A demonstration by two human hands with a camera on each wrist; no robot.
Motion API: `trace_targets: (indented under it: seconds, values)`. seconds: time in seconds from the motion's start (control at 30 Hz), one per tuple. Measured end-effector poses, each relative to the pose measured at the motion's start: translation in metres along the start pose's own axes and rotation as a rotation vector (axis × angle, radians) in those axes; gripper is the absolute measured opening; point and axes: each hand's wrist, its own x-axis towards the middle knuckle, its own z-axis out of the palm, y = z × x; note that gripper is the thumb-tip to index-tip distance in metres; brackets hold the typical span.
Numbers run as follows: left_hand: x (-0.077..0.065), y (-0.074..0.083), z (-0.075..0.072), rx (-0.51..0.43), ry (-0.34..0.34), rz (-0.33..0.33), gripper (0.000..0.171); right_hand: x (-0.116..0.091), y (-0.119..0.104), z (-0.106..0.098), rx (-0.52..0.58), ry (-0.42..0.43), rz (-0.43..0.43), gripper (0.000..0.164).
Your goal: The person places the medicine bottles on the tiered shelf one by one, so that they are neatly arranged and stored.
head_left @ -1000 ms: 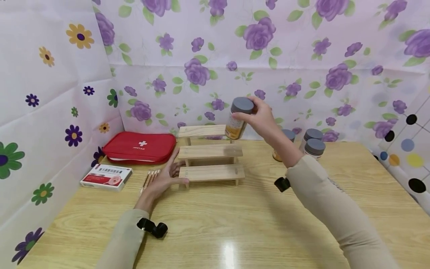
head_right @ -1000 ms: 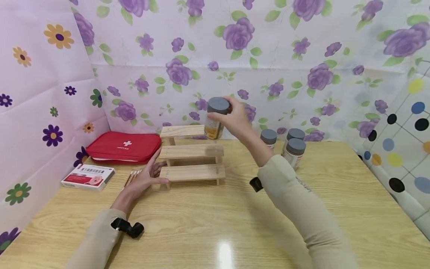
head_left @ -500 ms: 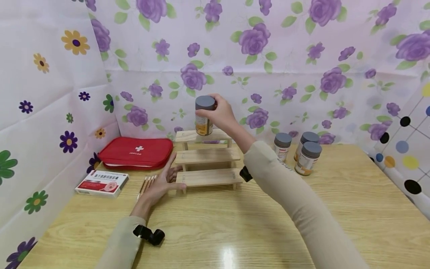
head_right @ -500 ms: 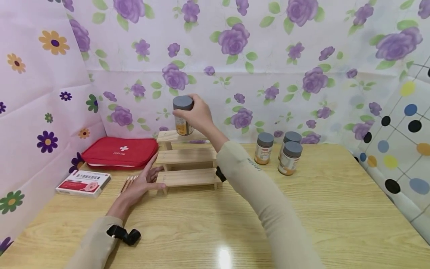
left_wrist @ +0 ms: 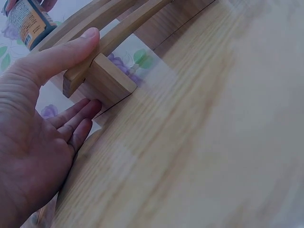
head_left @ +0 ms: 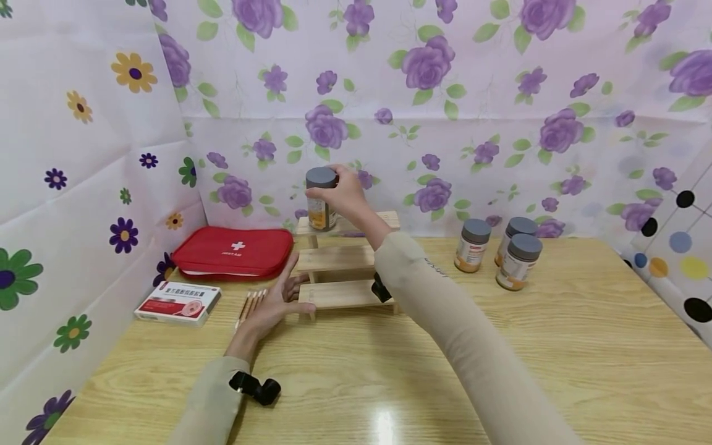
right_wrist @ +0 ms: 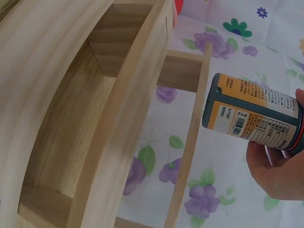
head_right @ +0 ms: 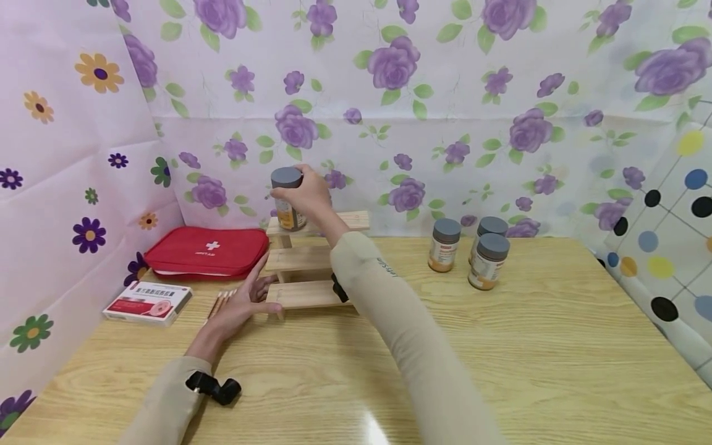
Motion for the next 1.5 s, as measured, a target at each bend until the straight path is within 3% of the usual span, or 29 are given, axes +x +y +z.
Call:
trace_targets:
  seconds: [0.33, 0.67, 0.83, 1.07, 1.5]
  values:
    - [0.000, 0.005, -0.002, 0.007, 0.000, -0.001, 0.112, 0.002, -0.001, 0.012, -0.079, 0.013, -0.048, 0.069]
    - [0.000, 0.004, -0.002, 0.020, 0.007, 0.009, 0.112, 0.002, 0.001, 0.013, -0.063, -0.009, -0.065, 0.071]
    - [-0.003, 0.000, -0.001, 0.018, 0.008, -0.022, 0.113, -0.001, 0.005, 0.012, -0.063, -0.053, -0.045, 0.074]
    - [-0.002, 0.002, 0.000, 0.010, 0.011, -0.020, 0.113, -0.008, 0.014, -0.007, -0.001, -0.039, -0.016, 0.083]
    - [-0.001, 0.002, 0.000, 0.001, 0.010, -0.016, 0.113, -0.040, 0.042, -0.045, 0.020, 0.007, -0.007, 0.072]
